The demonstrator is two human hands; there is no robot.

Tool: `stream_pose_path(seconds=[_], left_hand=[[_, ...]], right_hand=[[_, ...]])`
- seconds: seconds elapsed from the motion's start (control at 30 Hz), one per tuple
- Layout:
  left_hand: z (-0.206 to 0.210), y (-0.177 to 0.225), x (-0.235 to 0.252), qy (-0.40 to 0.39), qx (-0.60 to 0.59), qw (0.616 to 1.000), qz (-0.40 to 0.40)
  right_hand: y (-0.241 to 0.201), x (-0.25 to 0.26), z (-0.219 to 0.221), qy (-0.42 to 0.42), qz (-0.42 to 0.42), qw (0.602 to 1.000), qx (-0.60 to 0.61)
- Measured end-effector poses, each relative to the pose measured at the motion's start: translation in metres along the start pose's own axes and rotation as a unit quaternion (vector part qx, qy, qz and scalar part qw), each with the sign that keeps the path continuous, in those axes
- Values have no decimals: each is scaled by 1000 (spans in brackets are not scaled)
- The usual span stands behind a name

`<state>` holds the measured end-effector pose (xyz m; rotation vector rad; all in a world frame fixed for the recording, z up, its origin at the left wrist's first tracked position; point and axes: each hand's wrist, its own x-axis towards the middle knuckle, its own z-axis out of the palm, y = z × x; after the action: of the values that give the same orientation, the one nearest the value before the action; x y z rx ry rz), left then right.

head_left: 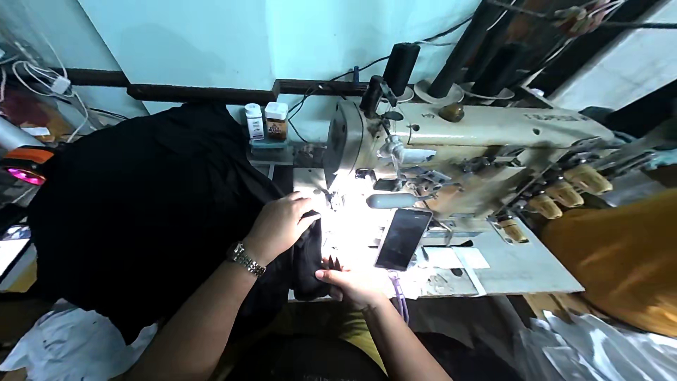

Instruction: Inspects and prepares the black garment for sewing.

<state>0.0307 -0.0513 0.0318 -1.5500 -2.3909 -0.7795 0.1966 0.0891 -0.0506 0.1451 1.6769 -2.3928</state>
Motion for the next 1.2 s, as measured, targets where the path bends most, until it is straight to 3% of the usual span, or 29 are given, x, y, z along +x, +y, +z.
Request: stream_pose_path(seconds=[0.13,0.7,0.77,0.83,0.87,0.93,1.0,1.1,1.2], left_hand=[[14,-7,3,-36,-11,999,-12],[26,-22,1,-15,-83,996,-28],[23,-21,-6,1,-72,997,-28],[11,-18,-21,62,-68,995,-33],[0,-16,-31,112,-76,990,-35],[-28,-9,-56,200,-105,974,-30],[-53,4,-86,166,-144,975,5],[-63,19,-115,-18,-191,980,53],[-48,25,-114,50,-204,978,-2]], right_hand=[[6,3,-2,-8,-13,1000,-1],[7,5,-4,-7,-32,999,-1],[3,2,-3,9,-62,997,-37],[-9,-6,1,77,-89,987,-109],[-12,-10,4,144,-130,969,-153],[-13,-11,4,275,-277,894,-221],[-19,-12,7,345,-350,842,-223],[-25,-10,23,317,-393,830,-236],[-21,-5,37,213,-414,852,-238]])
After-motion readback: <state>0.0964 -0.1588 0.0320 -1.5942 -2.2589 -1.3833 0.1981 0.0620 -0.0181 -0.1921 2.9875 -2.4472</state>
